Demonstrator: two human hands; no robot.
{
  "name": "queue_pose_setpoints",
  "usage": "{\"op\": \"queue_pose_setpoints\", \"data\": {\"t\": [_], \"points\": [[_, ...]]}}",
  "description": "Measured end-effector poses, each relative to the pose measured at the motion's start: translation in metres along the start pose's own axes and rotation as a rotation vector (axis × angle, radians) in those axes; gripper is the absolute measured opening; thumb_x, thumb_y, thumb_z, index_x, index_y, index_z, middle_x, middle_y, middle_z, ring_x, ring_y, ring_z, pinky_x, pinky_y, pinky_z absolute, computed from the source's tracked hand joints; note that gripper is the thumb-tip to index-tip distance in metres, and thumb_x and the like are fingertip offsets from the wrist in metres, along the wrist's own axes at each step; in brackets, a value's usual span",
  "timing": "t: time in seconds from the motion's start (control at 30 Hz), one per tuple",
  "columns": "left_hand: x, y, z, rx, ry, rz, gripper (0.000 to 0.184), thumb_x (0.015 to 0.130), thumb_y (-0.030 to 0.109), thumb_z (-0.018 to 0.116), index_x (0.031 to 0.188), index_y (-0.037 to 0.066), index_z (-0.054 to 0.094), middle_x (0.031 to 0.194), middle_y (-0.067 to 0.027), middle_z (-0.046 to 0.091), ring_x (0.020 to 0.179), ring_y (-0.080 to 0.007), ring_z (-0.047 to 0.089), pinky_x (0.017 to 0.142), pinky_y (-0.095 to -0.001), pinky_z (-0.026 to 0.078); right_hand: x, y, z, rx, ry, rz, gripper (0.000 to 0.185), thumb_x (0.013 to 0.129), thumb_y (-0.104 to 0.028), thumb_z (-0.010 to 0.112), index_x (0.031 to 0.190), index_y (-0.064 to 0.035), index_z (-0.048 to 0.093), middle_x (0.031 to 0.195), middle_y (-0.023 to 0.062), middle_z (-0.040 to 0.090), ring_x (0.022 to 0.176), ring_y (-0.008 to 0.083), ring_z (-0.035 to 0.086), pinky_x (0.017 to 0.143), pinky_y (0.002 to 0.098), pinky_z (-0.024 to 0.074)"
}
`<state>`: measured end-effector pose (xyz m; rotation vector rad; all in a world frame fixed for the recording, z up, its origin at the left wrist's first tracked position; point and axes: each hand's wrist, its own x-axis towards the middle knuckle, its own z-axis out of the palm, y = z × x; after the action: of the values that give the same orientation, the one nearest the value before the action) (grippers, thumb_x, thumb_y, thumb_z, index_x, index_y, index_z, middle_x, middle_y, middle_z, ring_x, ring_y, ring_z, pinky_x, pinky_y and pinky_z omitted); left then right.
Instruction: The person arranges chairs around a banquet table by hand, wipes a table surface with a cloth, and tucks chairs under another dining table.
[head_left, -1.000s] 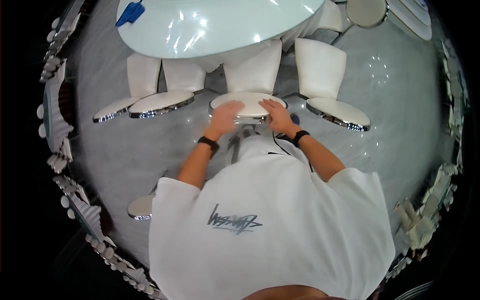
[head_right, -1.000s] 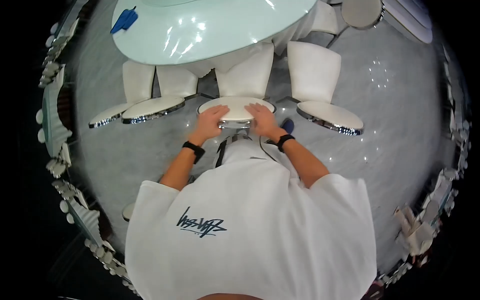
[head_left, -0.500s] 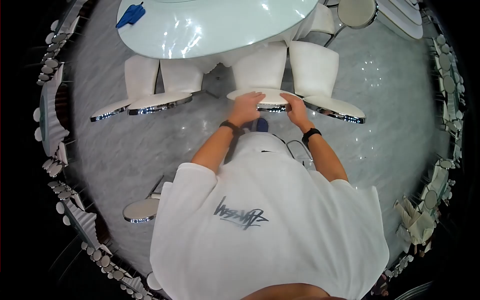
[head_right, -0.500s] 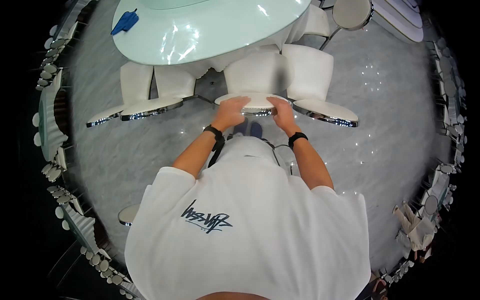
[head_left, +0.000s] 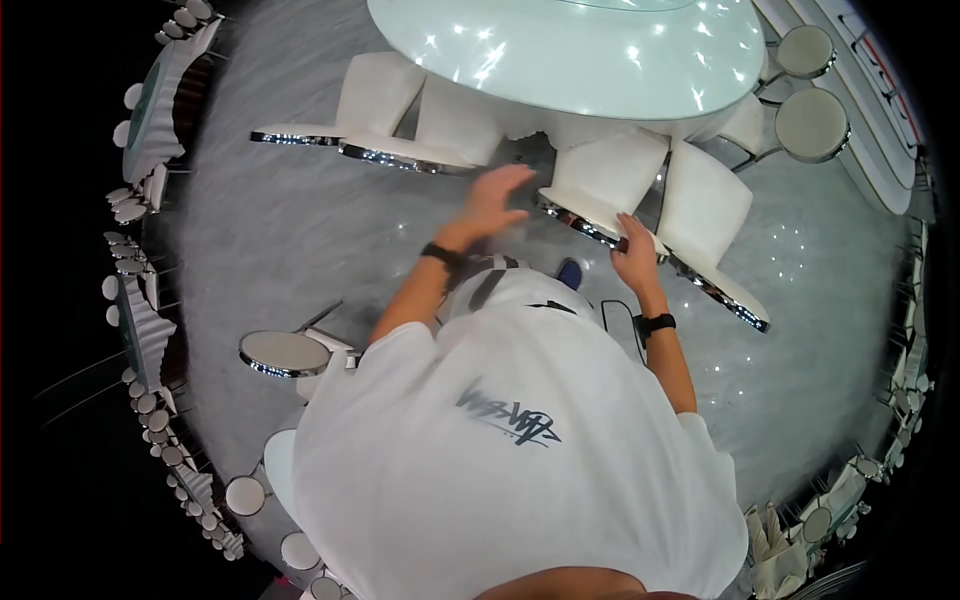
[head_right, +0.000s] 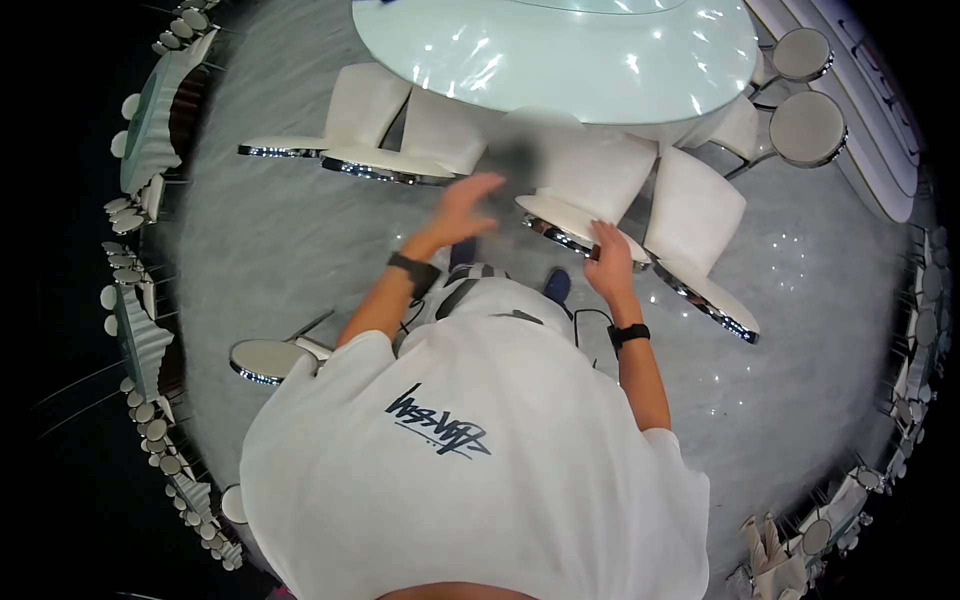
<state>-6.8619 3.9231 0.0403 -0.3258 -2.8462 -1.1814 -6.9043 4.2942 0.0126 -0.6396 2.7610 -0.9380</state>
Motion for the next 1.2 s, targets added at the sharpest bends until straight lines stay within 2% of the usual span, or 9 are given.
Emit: {"op": "queue_pose_setpoints", "data": {"t": [0.27, 0.43, 0.5, 0.7, 0.87, 0.9, 1.03, 1.13, 1.2], "points": [[-0.080, -0.182, -0.224, 0.545, 0.071, -0.265, 0.098, 0.060, 0.016, 0.098, 0.150, 0.014, 0.057, 0.157, -0.0130, 0.056, 0.148, -0.0399, 0.048, 0.119, -0.0466, 0.041, 0.112, -0.209, 0.122, 0.134, -0.201, -0.267, 0.088, 0.079, -0.013, 0.083, 0.158, -0.0059, 0.045, 0.159, 0.0212, 0.049, 0.150, 0.0402, 0.043, 0.124, 0.0491, 0.0364], [-0.083, -0.283, -0.239, 0.311, 0.053, -0.195, 0.061, 0.067, 0.004, 0.083, 0.125, 0.014, 0.068, 0.132, -0.0104, 0.068, 0.120, -0.0370, 0.061, 0.110, -0.0513, 0.041, 0.186, -0.294, 0.262, 0.134, -0.066, -0.315, 0.077, 0.079, -0.010, 0.080, 0.150, -0.0049, 0.051, 0.146, 0.0229, 0.057, 0.136, 0.0425, 0.053, 0.114, 0.0496, 0.0443], [-0.080, -0.307, -0.222, 0.269, 0.107, -0.222, 0.052, 0.073, 0.001, 0.074, 0.123, 0.014, 0.071, 0.127, -0.0075, 0.072, 0.126, -0.0344, 0.058, 0.109, -0.0507, 0.039, 0.210, -0.313, 0.291, 0.056, -0.053, -0.253, 0.070, 0.079, -0.008, 0.077, 0.145, -0.0046, 0.054, 0.137, 0.0227, 0.062, 0.127, 0.0432, 0.058, 0.107, 0.0498, 0.0489], [-0.082, -0.293, -0.213, 0.204, 0.185, -0.251, 0.046, 0.081, -0.005, 0.065, 0.118, 0.019, 0.079, 0.126, -0.0008, 0.075, 0.123, -0.0294, 0.059, 0.112, -0.0484, 0.034, 0.217, -0.327, 0.292, 0.064, -0.110, -0.136, 0.060, 0.077, 0.003, 0.065, 0.136, -0.0045, 0.061, 0.116, 0.0180, 0.070, 0.106, 0.0419, 0.066, 0.087, 0.0502, 0.0539], [-0.082, -0.284, -0.188, 0.181, 0.197, -0.284, 0.045, 0.085, -0.004, 0.065, 0.115, 0.024, 0.082, 0.125, 0.0044, 0.075, 0.122, -0.0261, 0.058, 0.112, -0.0502, 0.033, 0.200, -0.310, 0.285, 0.057, -0.012, -0.138, 0.058, 0.077, 0.007, 0.063, 0.134, -0.0024, 0.064, 0.113, 0.0200, 0.072, 0.101, 0.0410, 0.068, 0.087, 0.0493, 0.0539], [-0.079, -0.280, -0.179, 0.086, 0.196, -0.296, 0.043, 0.083, -0.001, 0.064, 0.114, 0.025, 0.082, 0.125, 0.0025, 0.075, 0.127, -0.0276, 0.054, 0.118, -0.0642, 0.019, 0.197, -0.308, 0.276, 0.054, 0.008, -0.156, 0.058, 0.077, 0.007, 0.063, 0.134, -0.0019, 0.065, 0.112, 0.0204, 0.072, 0.100, 0.0405, 0.069, 0.087, 0.0489, 0.0541], [-0.069, -0.258, -0.143, 0.110, 0.164, -0.296, 0.047, 0.077, 0.000, 0.067, 0.113, 0.026, 0.082, 0.125, 0.0024, 0.074, 0.130, -0.0284, 0.053, 0.117, -0.0673, 0.020, 0.176, -0.285, 0.249, 0.068, -0.127, 0.046, 0.056, 0.079, 0.005, 0.063, 0.134, -0.0022, 0.066, 0.116, 0.0221, 0.073, 0.103, 0.0420, 0.069, 0.091, 0.0499, 0.0545], [-0.058, -0.228, -0.127, 0.119, 0.174, -0.269, 0.044, 0.083, -0.003, 0.064, 0.112, 0.025, 0.083, 0.120, 0.0059, 0.075, 0.122, -0.0254, 0.056, 0.111, -0.0567, 0.026, 0.159, -0.261, 0.240, 0.035, 0.019, -0.026, 0.057, 0.079, 0.006, 0.061, 0.135, -0.0035, 0.066, 0.116, 0.0210, 0.073, 0.101, 0.0418, 0.070, 0.089, 0.0486, 0.0549], [-0.049, -0.220, -0.120, 0.096, 0.152, -0.296, 0.047, 0.075, 0.001, 0.069, 0.114, 0.025, 0.081, 0.123, 0.0024, 0.073, 0.129, -0.0273, 0.055, 0.116, -0.0640, 0.025, 0.160, -0.251, 0.227, 0.086, -0.055, 0.063, 0.057, 0.081, 0.005, 0.063, 0.137, -0.0054, 0.066, 0.117, 0.0207, 0.072, 0.099, 0.0420, 0.069, 0.087, 0.0475, 0.0553]]}}
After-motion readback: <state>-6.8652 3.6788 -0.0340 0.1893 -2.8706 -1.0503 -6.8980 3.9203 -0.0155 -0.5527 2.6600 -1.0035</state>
